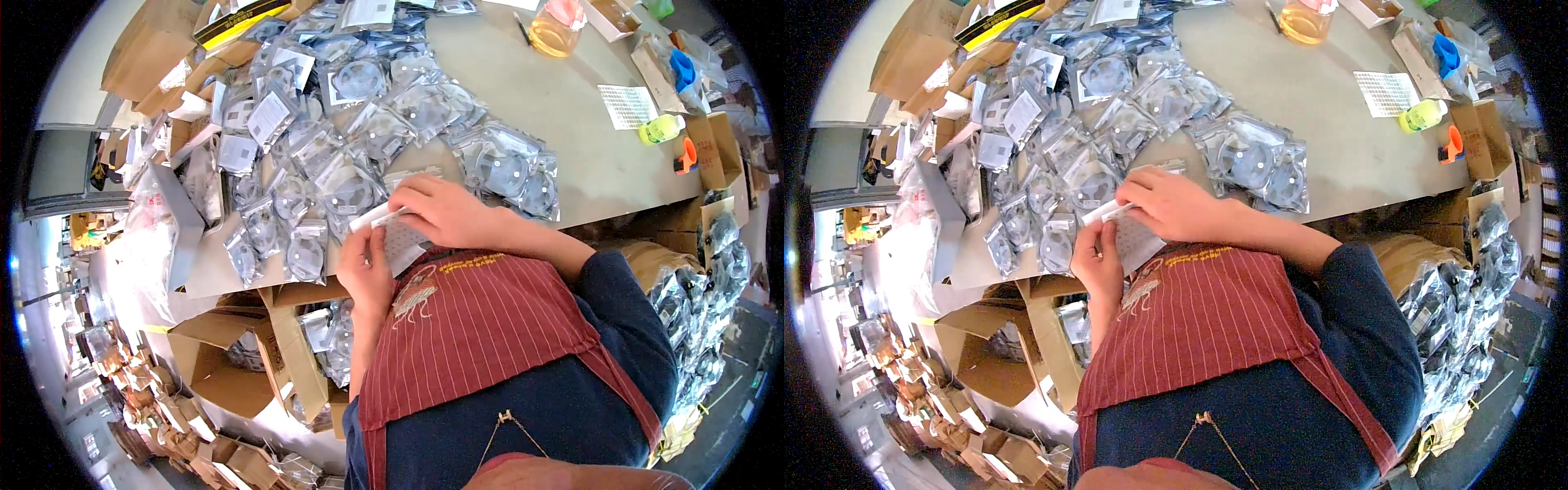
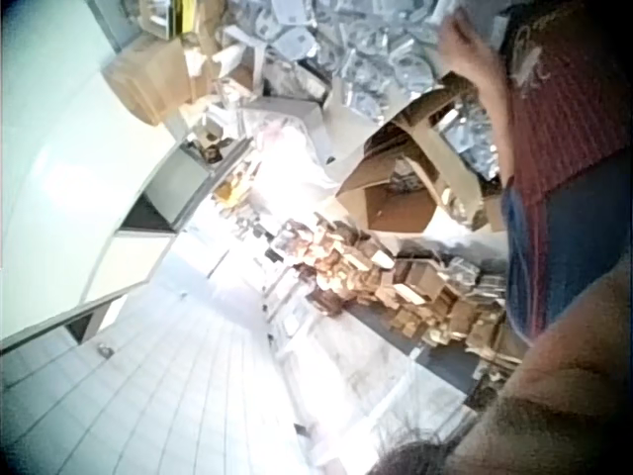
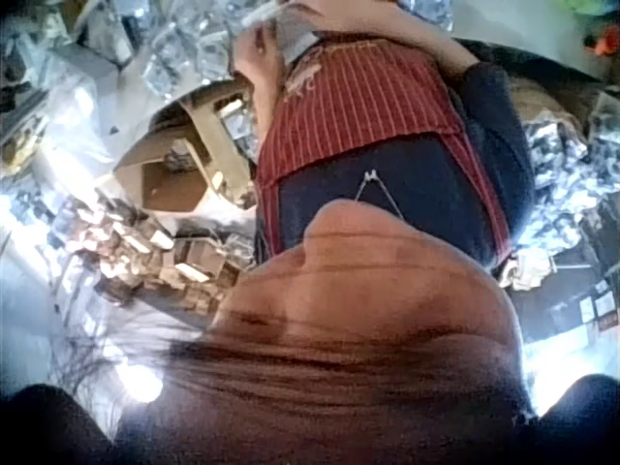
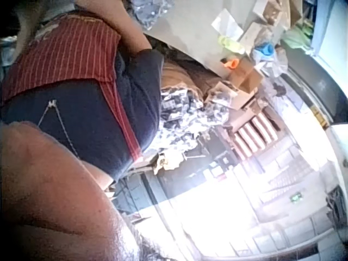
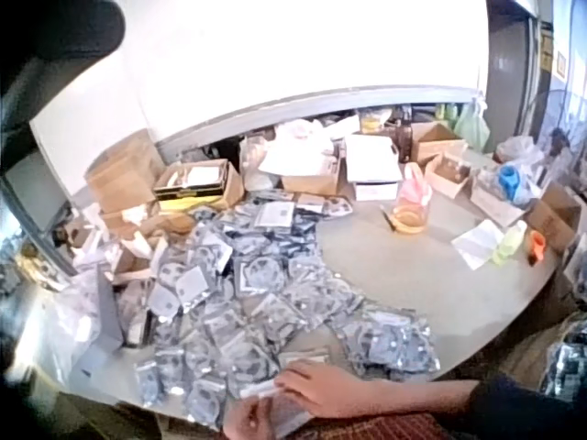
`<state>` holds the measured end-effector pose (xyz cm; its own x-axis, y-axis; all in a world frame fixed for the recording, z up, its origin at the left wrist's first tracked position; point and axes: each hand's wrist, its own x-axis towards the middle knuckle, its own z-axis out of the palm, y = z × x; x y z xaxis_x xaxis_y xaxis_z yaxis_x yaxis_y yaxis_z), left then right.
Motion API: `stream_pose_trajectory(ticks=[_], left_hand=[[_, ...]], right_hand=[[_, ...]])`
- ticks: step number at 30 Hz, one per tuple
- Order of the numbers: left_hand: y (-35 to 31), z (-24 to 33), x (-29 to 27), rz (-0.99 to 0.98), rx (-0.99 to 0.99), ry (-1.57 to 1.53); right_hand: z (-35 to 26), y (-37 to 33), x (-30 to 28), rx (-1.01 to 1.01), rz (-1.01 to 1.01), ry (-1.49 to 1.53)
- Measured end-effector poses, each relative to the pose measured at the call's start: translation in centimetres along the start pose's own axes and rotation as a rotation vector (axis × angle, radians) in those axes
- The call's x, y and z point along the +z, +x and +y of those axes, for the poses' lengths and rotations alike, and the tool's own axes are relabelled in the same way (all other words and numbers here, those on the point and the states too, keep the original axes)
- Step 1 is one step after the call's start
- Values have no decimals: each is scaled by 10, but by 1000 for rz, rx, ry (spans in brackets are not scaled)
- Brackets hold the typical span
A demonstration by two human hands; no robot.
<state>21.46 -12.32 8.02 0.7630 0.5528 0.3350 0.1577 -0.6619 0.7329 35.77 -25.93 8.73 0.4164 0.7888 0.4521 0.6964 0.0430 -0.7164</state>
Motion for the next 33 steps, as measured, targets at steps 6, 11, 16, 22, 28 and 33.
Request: stream_pose_trajectory(ticks=[6,11,16,22,28,33], left_hand=[[-2,1,-1,-9,11,10],[-3,2,-4,-76,-268,-53],[-4,-18,-3,-87,-480,-324],[-2,-38,-30,117,-522,-372],[-2,-62,-52,252,-599,-468],[0,-59,-55,308,-565,-502]], right_hand=[[3,10,15,-40,-69,-64],[3,10,22,-97,-90,-121],[1,10,22,-199,-186,-150],[29,13,-3,468,-125,373],[94,-22,18,517,-540,24],[85,-18,37,552,-561,-364]])
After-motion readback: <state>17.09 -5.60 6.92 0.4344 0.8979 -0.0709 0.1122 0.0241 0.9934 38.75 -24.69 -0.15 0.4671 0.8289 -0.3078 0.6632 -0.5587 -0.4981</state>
